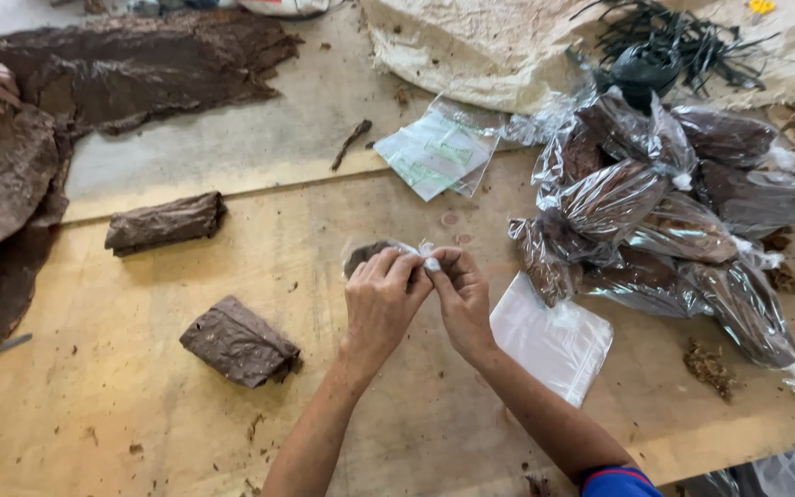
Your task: The person places rectangular dark brown material blocks into clear plastic bags and ties the bags closed. The person repeats this process for several blocks, stacking the finished packages on the table.
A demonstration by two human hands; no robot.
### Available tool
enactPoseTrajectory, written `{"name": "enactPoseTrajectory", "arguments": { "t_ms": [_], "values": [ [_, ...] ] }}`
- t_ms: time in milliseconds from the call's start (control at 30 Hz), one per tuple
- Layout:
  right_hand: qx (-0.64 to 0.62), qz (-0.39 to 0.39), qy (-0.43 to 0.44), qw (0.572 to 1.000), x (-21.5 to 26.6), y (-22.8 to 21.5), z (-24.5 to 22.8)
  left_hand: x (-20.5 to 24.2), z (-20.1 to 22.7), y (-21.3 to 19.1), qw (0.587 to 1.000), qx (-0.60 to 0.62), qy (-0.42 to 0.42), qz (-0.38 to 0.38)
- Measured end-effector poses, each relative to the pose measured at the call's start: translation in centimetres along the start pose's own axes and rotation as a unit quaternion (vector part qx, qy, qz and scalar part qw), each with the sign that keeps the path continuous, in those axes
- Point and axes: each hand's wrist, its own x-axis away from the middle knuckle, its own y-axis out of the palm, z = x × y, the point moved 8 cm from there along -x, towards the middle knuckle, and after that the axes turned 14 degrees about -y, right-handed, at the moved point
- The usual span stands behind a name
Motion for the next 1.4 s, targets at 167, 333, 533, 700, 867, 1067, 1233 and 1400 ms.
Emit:
{"name": "enactPoseTrajectory", "arguments": {
  "t_ms": [167, 333, 533, 700, 867, 1067, 1233, 1400],
  "values": [
    [-0.002, -0.019, -0.031, 0.999, -0.1, -0.2, 0.9, 0.4, -1.1, 0.8, 0.999, 0.028, -0.026, 0.01],
    [0.027, -0.072, -0.07, 0.995, -0.9, 0.0, 0.4, 0.0, -1.3, 0.6, 0.998, 0.059, -0.026, 0.008],
    [-0.01, -0.116, -0.039, 0.992, -1.4, -0.2, 1.3, 0.1, -2.0, 1.1, 0.993, 0.097, -0.056, -0.029],
    [-0.07, -0.169, 0.023, 0.983, -1.6, 0.3, 0.7, -0.3, -2.2, 1.0, 0.983, 0.145, -0.09, -0.071],
    [-0.12, -0.192, 0.058, 0.972, -1.9, 0.0, 1.1, 0.0, -2.3, 1.4, 0.973, 0.165, -0.119, -0.112],
    [-0.119, -0.107, 0.089, 0.983, -1.5, -1.7, 4.9, -0.9, -1.7, 0.5, 0.983, 0.141, -0.081, -0.08],
    [-0.095, -0.097, 0.084, 0.987, -1.3, -1.4, 4.1, -0.5, -1.3, 0.2, 0.995, 0.076, -0.017, -0.06],
    [-0.071, -0.122, 0.079, 0.987, -1.0, -0.2, 1.5, -0.1, -0.7, -0.8, 0.999, -0.008, 0.03, -0.012]
  ]
}}
